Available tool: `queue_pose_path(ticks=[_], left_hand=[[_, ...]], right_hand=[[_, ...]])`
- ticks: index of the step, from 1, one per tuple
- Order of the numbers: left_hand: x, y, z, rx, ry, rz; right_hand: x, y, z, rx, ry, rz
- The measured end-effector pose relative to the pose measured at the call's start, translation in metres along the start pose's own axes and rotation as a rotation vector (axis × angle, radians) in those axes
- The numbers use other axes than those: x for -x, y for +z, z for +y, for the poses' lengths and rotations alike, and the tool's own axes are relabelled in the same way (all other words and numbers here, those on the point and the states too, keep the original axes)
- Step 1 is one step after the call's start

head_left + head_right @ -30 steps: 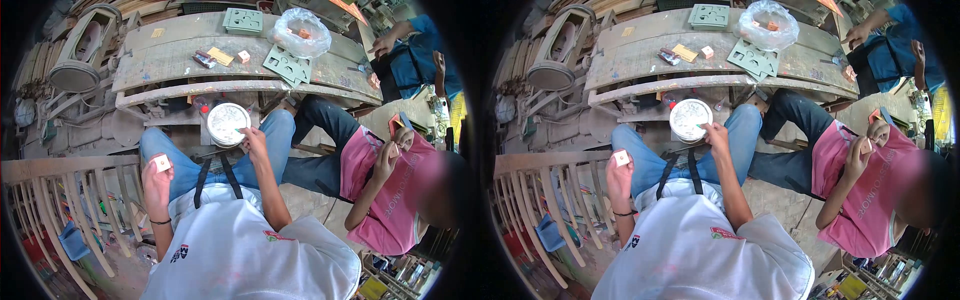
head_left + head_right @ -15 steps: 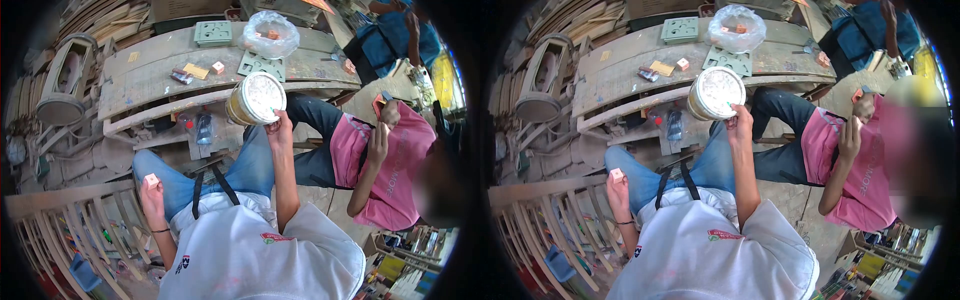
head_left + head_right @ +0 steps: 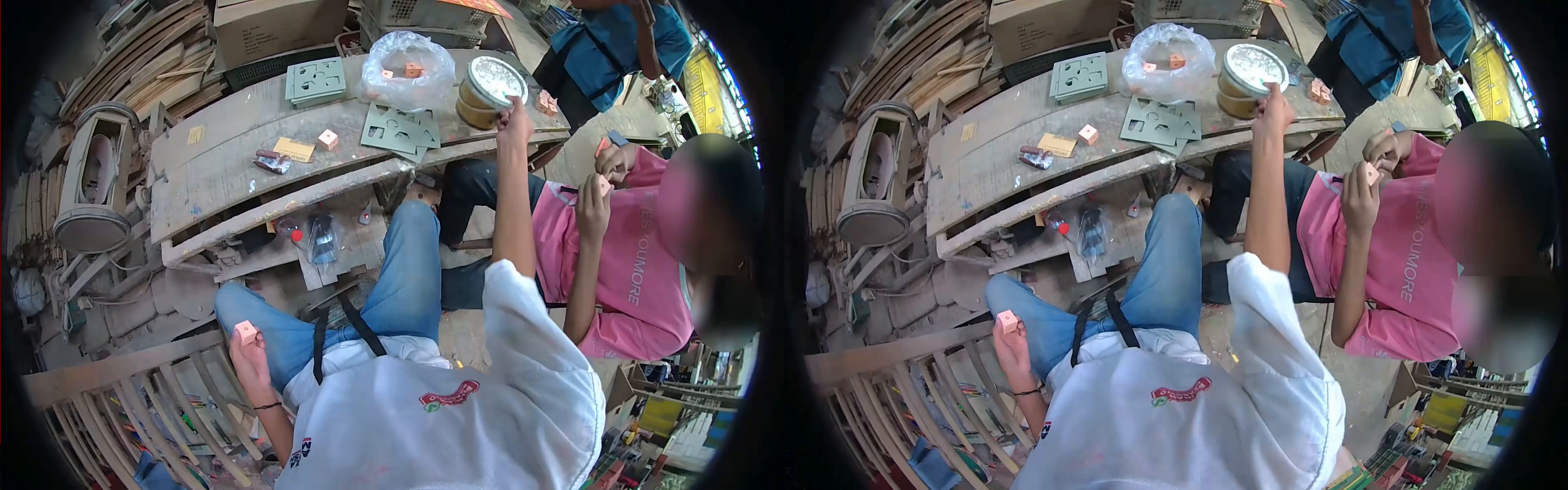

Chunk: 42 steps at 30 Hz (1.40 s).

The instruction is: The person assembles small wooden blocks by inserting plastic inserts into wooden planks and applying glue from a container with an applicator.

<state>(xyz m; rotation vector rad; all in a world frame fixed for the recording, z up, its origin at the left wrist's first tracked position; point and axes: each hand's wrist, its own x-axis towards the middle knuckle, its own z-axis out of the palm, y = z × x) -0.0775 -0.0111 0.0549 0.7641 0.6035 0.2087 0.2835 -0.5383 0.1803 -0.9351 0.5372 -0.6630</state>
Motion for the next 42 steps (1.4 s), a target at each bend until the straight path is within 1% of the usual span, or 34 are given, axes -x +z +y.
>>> queue_pose_path(ticks=[3, 4, 5, 6, 8, 10, 12, 13, 14, 15, 16, 17, 18, 19, 20, 21, 22, 23, 24, 25, 26, 27, 29, 30, 31, 33, 34, 36, 37, 40, 41, 42], left_hand=[[0.003, 0.013, 0.002, -0.020, 0.002, -0.009], [0.004, 0.017, 0.003, -0.019, 0.012, -0.009], [0.006, 0.021, 0.004, -0.025, 0.010, 0.009], [0.007, 0.025, 0.003, -0.029, 0.008, 0.026], [0.009, 0.030, 0.005, -0.041, 0.004, 0.013], [0.006, 0.034, 0.006, -0.075, -0.019, 0.001], [0.004, 0.041, 0.005, -0.083, -0.022, 0.000], [0.001, 0.044, 0.003, -0.085, -0.030, -0.002], [-0.002, 0.048, 0.003, -0.085, -0.039, -0.003], [-0.004, 0.052, 0.002, -0.082, -0.047, -0.004], [-0.003, 0.055, 0.001, -0.080, -0.053, -0.002], [-0.001, 0.059, 0.001, -0.109, -0.040, -0.051], [-0.001, 0.065, 0.003, -0.136, -0.023, -0.104], [0.000, 0.071, 0.003, -0.131, -0.023, -0.108], [0.002, 0.075, 0.003, -0.142, -0.007, -0.147], [0.005, 0.081, 0.003, -0.152, 0.010, -0.182], [0.008, 0.089, 0.004, -0.148, 0.009, -0.176], [0.012, 0.099, 0.006, -0.184, 0.016, -0.222], [0.015, 0.108, 0.009, -0.224, 0.020, -0.273], [0.017, 0.114, 0.010, -0.229, 0.015, -0.279], [0.019, 0.121, 0.012, -0.227, 0.004, -0.320], [0.021, 0.127, 0.013, -0.225, -0.006, -0.361], [0.025, 0.137, 0.016, -0.237, 0.010, -0.391], [0.027, 0.142, 0.017, -0.247, 0.027, -0.409], [0.029, 0.144, 0.018, -0.243, 0.023, -0.423], [0.031, 0.149, 0.019, -0.246, 0.066, -0.459], [0.030, 0.152, 0.019, -0.232, 0.069, -0.487], [0.033, 0.149, 0.022, -0.237, 0.078, -0.490], [0.032, 0.148, 0.022, -0.229, 0.070, -0.486], [0.032, 0.146, 0.026, -0.210, 0.081, -0.489], [0.032, 0.146, 0.027, -0.214, 0.094, -0.498], [0.032, 0.146, 0.028, -0.213, 0.095, -0.504]], right_hand=[[-0.060, 0.013, 0.017, 0.037, 0.028, 0.052], [-0.074, 0.018, 0.024, 0.022, 0.039, 0.104], [-0.086, 0.020, 0.033, 0.007, 0.050, 0.155], [-0.095, 0.020, 0.041, 0.000, 0.052, 0.147], [-0.104, 0.022, 0.052, 0.025, 0.002, 0.225], [-0.109, 0.015, 0.051, 0.069, 0.024, 0.215], [-0.114, 0.002, 0.046, 0.259, 0.104, 0.044], [-0.110, -0.003, 0.043, 0.398, 0.071, 0.052], [-0.103, -0.008, 0.040, 0.402, 0.071, 0.057], [-0.097, -0.012, 0.037, 0.512, 0.071, 0.038], [-0.089, -0.017, 0.034, 0.624, 0.073, 0.018], [-0.075, -0.025, 0.036, 0.683, -0.027, 0.050], [-0.058, -0.037, 0.045, 0.542, -0.060, -0.051], [-0.040, -0.053, 0.059, 0.401, -0.096, -0.155], [-0.003, -0.066, 0.076, 0.363, -0.213, -0.297], [0.055, -0.065, 0.078, 0.212, -0.054, -0.364], [0.103, -0.072, 0.088, 0.205, -0.065, -0.548], [0.154, -0.070, 0.088, 0.369, -0.015, -0.570], [0.192, -0.077, 0.103, 0.422, 0.032, -0.666], [0.232, -0.079, 0.107, 0.457, 0.311, -0.636], [0.268, -0.081, 0.112, 0.293, 0.480, -0.658], [0.293, -0.084, 0.116, 0.269, 0.524, -0.733], [0.333, -0.080, 0.115, 0.210, 0.608, -0.815], [0.343, -0.076, 0.112, 0.196, 0.631, -0.873], [0.347, -0.070, 0.107, 0.199, 0.618, -0.867], [0.345, -0.058, 0.096, 0.198, 0.667, -0.975], [0.337, -0.052, 0.092, 0.203, 0.634, -0.974], [0.325, -0.042, 0.085, 0.204, 0.559, -1.069], [0.318, -0.036, 0.084, 0.358, 0.265, -1.113], [0.308, -0.022, 0.063, 0.342, 0.232, -1.077], [0.308, -0.018, 0.057, 0.294, 0.361, -1.017], [0.308, -0.019, 0.055, 0.293, 0.355, -1.017]])
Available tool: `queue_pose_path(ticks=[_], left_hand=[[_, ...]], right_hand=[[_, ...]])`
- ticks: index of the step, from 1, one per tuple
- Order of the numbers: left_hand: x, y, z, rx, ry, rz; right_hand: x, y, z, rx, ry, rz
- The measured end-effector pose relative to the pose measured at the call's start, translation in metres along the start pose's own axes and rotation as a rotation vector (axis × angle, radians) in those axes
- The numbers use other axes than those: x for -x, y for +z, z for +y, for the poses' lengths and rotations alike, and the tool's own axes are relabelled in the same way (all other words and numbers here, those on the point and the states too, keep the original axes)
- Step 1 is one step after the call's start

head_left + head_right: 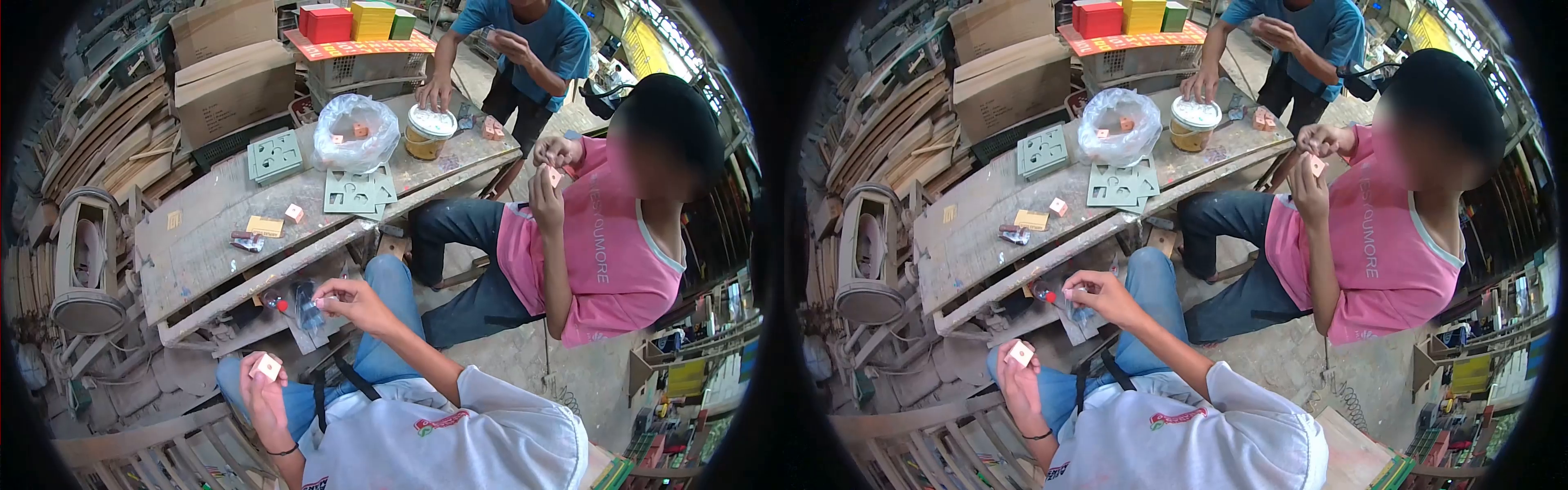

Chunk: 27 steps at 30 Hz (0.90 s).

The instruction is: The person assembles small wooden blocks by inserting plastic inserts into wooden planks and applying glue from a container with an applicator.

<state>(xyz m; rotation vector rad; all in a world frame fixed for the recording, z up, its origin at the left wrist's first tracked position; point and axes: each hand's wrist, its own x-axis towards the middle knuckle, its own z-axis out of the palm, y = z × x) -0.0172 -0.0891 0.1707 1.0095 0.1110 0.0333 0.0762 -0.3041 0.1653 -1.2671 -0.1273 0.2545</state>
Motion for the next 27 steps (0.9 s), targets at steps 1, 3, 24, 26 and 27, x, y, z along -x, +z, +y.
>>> queue_pose_path(ticks=[1, 3, 24, 26, 27], left_hand=[[0.000, -0.001, 0.001, 0.003, 0.005, 0.008], [0.000, -0.003, 0.003, 0.005, 0.005, 0.015], [-0.007, -0.009, 0.008, -0.004, -0.003, -0.008], [-0.009, -0.009, 0.008, -0.015, -0.003, -0.005], [-0.010, -0.009, 0.008, -0.015, -0.004, -0.005]], right_hand=[[0.002, 0.000, -0.001, 0.011, 0.019, -0.014], [0.007, 0.004, 0.002, 0.022, 0.039, -0.025], [0.012, 0.030, 0.008, 0.038, 0.103, -0.126], [0.014, 0.032, 0.011, 0.035, 0.113, -0.126], [0.014, 0.032, 0.014, 0.010, 0.129, -0.155]])
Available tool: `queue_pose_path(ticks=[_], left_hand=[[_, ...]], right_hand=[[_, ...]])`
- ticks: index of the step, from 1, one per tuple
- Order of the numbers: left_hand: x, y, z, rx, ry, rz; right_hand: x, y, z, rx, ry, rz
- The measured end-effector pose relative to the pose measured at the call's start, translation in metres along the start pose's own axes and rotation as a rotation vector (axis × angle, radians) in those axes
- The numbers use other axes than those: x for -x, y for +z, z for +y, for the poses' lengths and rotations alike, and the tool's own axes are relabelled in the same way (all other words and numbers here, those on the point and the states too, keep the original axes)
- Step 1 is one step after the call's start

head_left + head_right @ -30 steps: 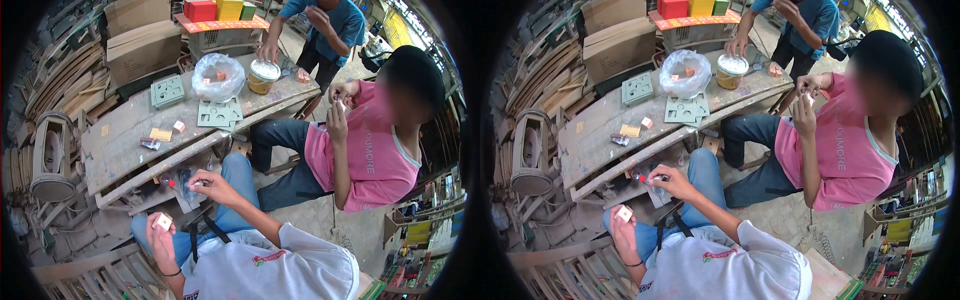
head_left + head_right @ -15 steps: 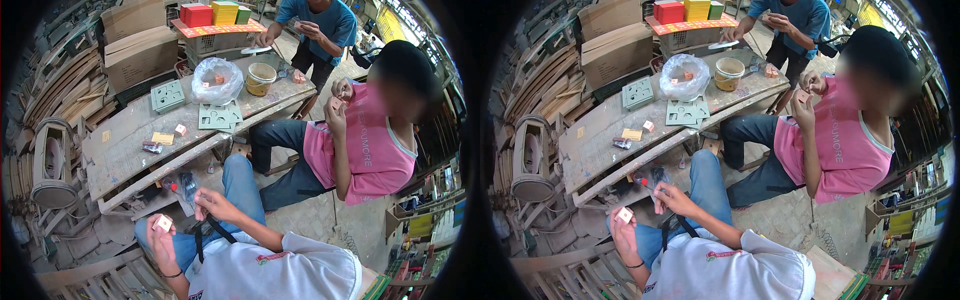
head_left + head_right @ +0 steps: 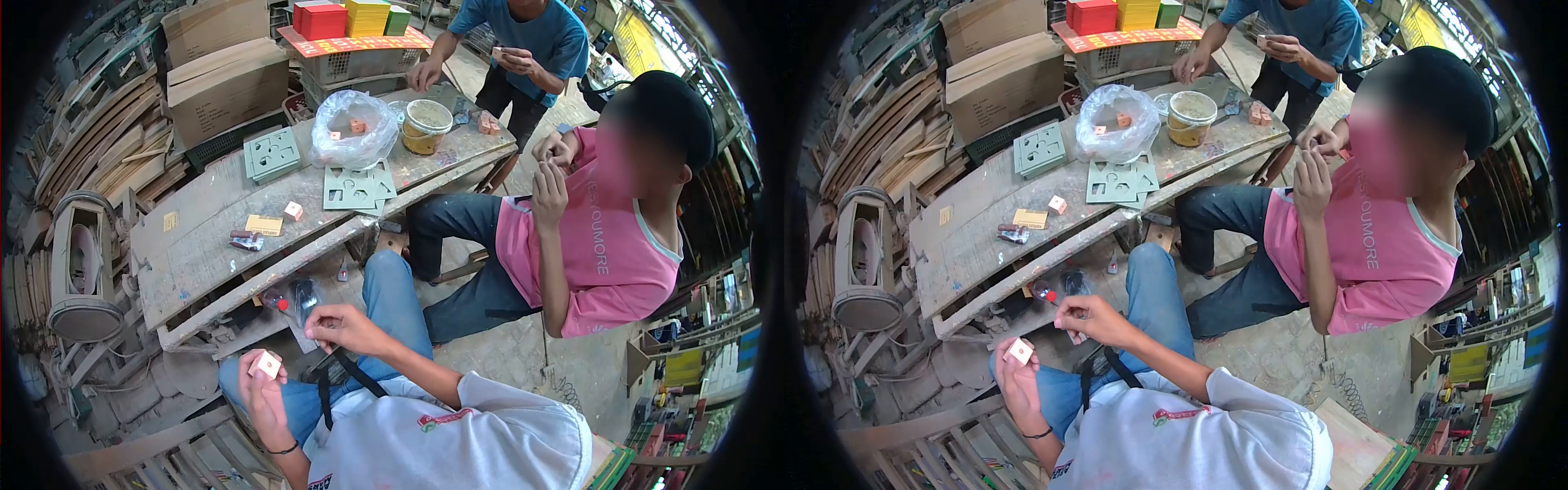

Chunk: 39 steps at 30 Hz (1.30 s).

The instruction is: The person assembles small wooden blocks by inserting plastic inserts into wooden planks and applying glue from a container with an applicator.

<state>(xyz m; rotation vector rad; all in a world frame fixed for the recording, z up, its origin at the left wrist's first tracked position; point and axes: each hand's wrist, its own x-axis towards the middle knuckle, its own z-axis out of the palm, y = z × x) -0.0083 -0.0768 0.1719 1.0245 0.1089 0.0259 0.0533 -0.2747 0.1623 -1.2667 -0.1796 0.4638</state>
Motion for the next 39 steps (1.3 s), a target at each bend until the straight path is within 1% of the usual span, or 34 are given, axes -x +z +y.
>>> queue_pose_path(ticks=[4, 8, 10, 13, 17, 19, 21, 22, 23, 24, 25, 27, 29, 30, 31, 32, 33, 34, 38, 39], left_hand=[[-0.004, 0.001, -0.001, -0.008, -0.014, -0.007], [-0.008, 0.003, -0.002, -0.025, -0.025, -0.008], [-0.009, 0.003, -0.002, -0.027, -0.028, -0.013], [-0.012, 0.004, -0.002, -0.034, -0.029, -0.017], [-0.015, 0.006, -0.001, -0.042, -0.026, -0.013], [-0.018, 0.007, -0.002, -0.032, -0.024, -0.008], [-0.020, 0.006, -0.003, -0.047, 0.009, -0.006], [-0.020, 0.005, -0.006, -0.031, 0.025, -0.012], [-0.021, 0.010, -0.002, -0.027, -0.004, -0.022], [-0.022, 0.011, -0.003, 0.006, -0.016, 0.002], [-0.022, 0.009, -0.001, 0.047, -0.027, -0.038], [-0.020, 0.009, 0.004, 0.112, -0.022, -0.060], [-0.017, 0.011, 0.011, 0.203, -0.043, -0.107], [-0.016, 0.011, 0.012, 0.200, -0.043, -0.080], [-0.016, 0.012, 0.013, 0.204, -0.028, -0.109], [-0.016, 0.012, 0.014, 0.209, -0.014, -0.144], [-0.016, 0.012, 0.015, 0.210, -0.014, -0.136], [-0.016, 0.012, 0.015, 0.212, -0.005, -0.150], [-0.014, 0.016, 0.020, 0.207, -0.002, -0.172], [-0.014, 0.016, 0.020, 0.206, -0.003, -0.171]], right_hand=[[0.003, 0.004, 0.005, -0.068, 0.002, -0.058], [0.000, 0.003, 0.010, -0.047, -0.019, -0.076], [-0.002, 0.003, 0.007, -0.029, -0.112, -0.072], [-0.004, 0.002, 0.000, -0.039, -0.137, -0.075], [-0.004, 0.000, -0.010, -0.045, -0.120, -0.085], [-0.003, -0.003, -0.013, -0.024, -0.089, -0.131], [-0.004, -0.007, -0.012, 0.189, -0.232, -0.112], [-0.005, -0.010, -0.013, 0.207, -0.256, -0.121], [-0.006, -0.012, -0.018, 0.217, -0.267, -0.145], [-0.004, -0.008, -0.021, 0.097, -0.186, -0.125], [-0.001, -0.003, -0.025, -0.014, -0.102, -0.098], [0.003, 0.009, -0.037, -0.083, -0.125, -0.116], [0.006, 0.015, -0.042, -0.029, -0.198, -0.127], [0.008, 0.019, -0.046, 0.016, -0.216, -0.095], [0.009, 0.023, -0.050, 0.011, -0.205, -0.108], [0.010, 0.026, -0.056, 0.132, -0.256, -0.089], [0.011, 0.029, -0.060, 0.255, -0.310, -0.067], [0.011, 0.030, -0.063, 0.320, -0.325, -0.081], [0.014, 0.043, -0.072, 0.281, -0.282, -0.051], [0.014, 0.044, -0.073, 0.325, -0.277, -0.059]])
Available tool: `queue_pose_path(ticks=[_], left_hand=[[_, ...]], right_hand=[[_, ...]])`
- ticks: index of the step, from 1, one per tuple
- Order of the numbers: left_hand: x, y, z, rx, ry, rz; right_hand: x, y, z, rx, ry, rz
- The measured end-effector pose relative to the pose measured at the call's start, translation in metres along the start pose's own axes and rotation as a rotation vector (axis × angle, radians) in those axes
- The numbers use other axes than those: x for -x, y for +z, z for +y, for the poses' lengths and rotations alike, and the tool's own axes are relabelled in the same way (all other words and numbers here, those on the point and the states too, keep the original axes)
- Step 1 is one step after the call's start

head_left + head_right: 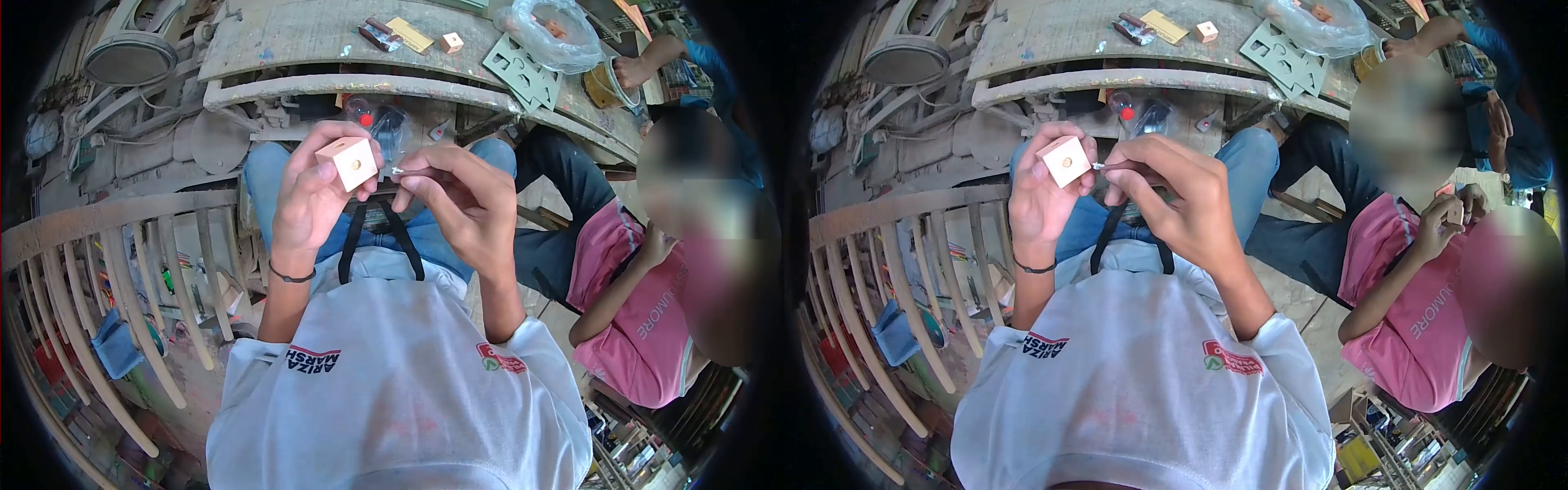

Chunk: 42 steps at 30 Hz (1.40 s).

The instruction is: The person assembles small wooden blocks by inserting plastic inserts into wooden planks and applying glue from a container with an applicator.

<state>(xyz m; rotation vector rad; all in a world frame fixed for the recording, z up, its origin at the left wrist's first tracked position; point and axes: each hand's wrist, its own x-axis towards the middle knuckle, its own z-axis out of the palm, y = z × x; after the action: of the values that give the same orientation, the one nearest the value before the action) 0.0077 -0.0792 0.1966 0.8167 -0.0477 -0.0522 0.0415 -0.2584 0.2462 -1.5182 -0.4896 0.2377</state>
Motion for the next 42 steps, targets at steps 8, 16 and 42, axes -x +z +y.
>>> queue_pose_path(ticks=[8, 16, 42], left_hand=[[0.003, 0.007, 0.002, -0.073, 0.007, 0.079], [0.003, 0.009, 0.005, -0.114, 0.017, 0.047], [0.010, 0.004, 0.008, -0.328, 0.095, 0.046]], right_hand=[[-0.010, 0.006, 0.008, 0.168, -0.203, -0.052], [-0.017, 0.000, 0.009, 0.238, -0.325, -0.035], [-0.019, 0.005, -0.008, 0.601, -0.371, -0.123]])
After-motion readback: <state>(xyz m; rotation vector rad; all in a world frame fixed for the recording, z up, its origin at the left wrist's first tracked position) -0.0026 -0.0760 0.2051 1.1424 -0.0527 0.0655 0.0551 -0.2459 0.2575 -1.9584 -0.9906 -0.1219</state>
